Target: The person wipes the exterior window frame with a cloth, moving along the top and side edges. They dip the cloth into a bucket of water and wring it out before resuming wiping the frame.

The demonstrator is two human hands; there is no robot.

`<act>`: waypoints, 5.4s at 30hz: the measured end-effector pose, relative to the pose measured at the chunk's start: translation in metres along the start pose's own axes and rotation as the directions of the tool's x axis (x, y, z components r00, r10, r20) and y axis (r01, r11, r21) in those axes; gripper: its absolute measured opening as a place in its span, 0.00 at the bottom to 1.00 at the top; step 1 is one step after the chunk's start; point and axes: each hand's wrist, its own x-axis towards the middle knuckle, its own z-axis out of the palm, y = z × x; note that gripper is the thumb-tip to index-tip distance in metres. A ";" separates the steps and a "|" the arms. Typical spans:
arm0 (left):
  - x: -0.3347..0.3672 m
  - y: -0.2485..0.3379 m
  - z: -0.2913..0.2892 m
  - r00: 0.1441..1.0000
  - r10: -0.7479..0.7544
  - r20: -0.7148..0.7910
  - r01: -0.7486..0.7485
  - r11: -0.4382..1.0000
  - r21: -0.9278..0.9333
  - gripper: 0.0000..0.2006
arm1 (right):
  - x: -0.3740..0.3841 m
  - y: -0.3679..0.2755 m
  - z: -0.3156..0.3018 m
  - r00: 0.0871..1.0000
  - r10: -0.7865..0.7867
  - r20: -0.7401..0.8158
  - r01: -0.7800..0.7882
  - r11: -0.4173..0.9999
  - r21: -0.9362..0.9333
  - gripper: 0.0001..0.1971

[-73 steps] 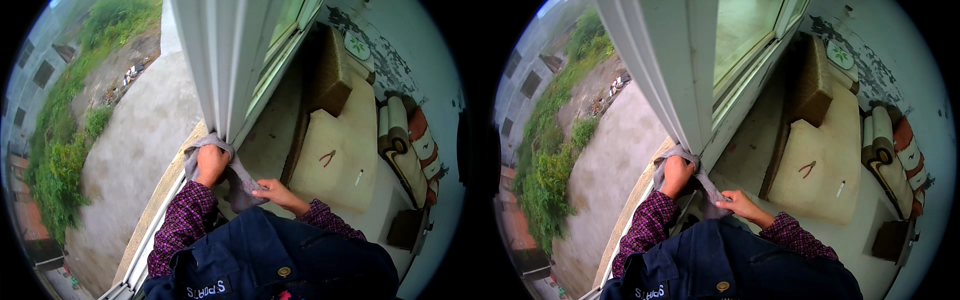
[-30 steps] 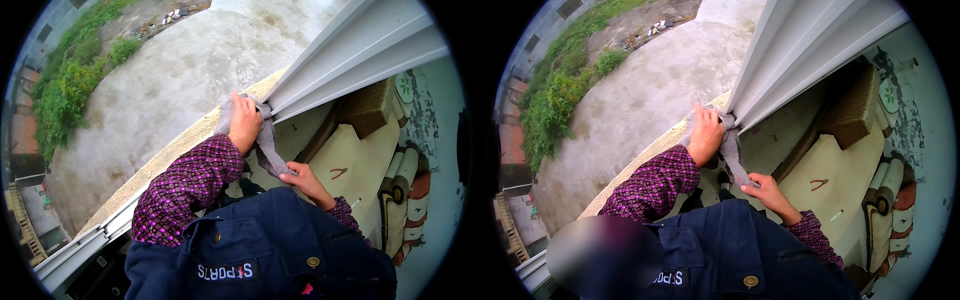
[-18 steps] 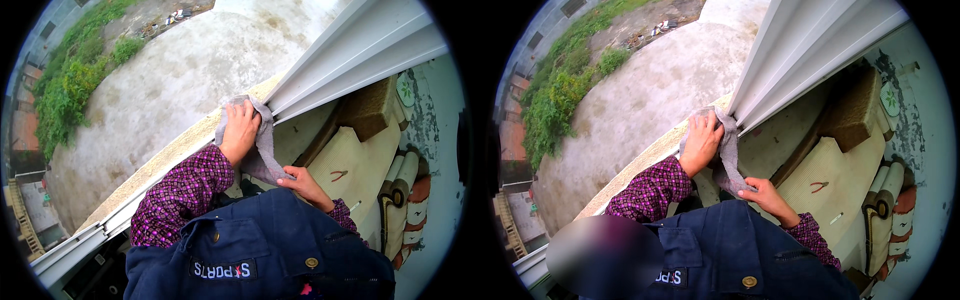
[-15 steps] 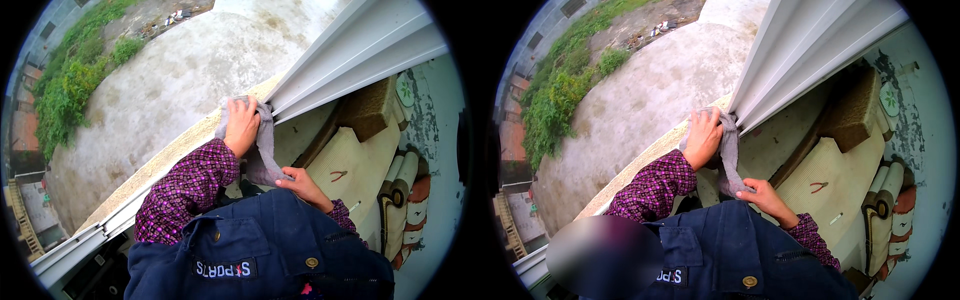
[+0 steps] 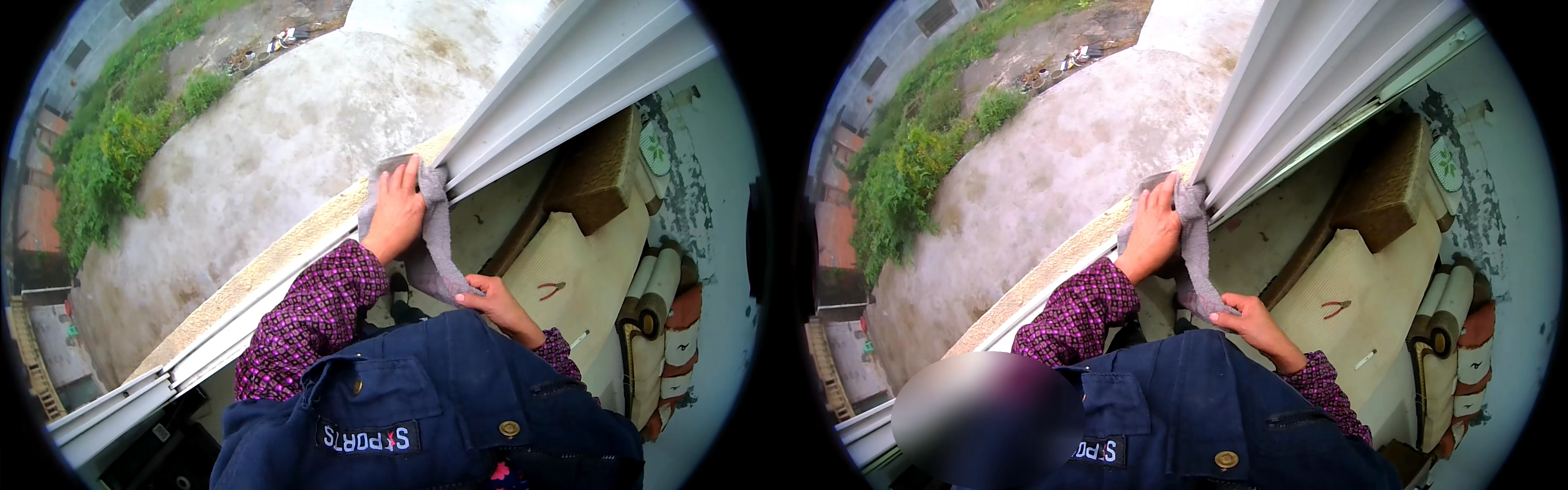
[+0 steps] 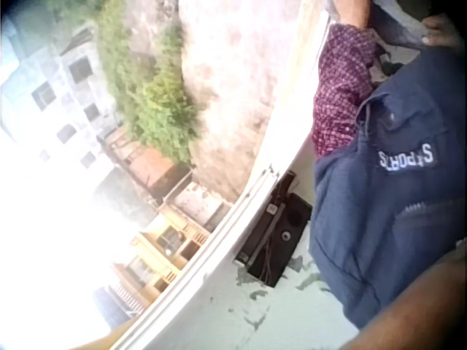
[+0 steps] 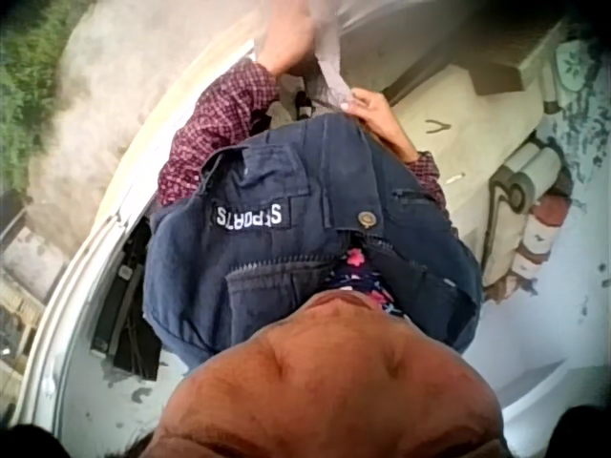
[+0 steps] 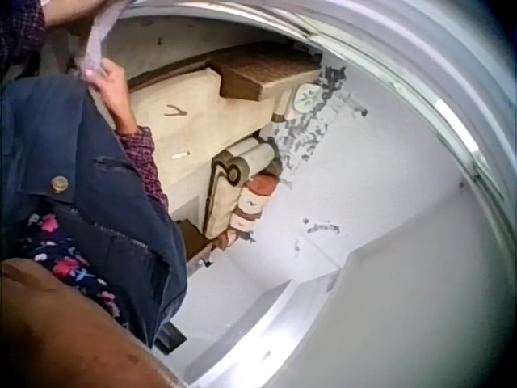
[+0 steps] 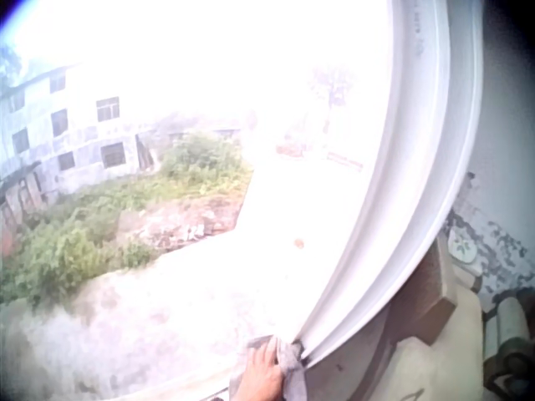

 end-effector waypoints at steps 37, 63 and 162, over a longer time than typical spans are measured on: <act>0.008 -0.025 0.006 0.955 -0.058 0.292 0.127 0.966 -0.223 0.17 | 0.028 -0.004 0.001 0.980 0.147 0.134 -0.151 0.988 0.020 0.09; 0.007 -0.007 0.003 0.987 -0.055 0.149 0.049 0.998 0.044 0.33 | 0.029 0.017 -0.011 0.975 0.177 0.136 -0.188 0.979 0.074 0.08; -0.133 -0.025 -0.085 0.933 -0.105 0.344 0.359 0.291 -0.887 0.26 | 0.127 -0.044 0.064 0.692 -0.653 -0.308 -0.232 0.204 -0.951 0.10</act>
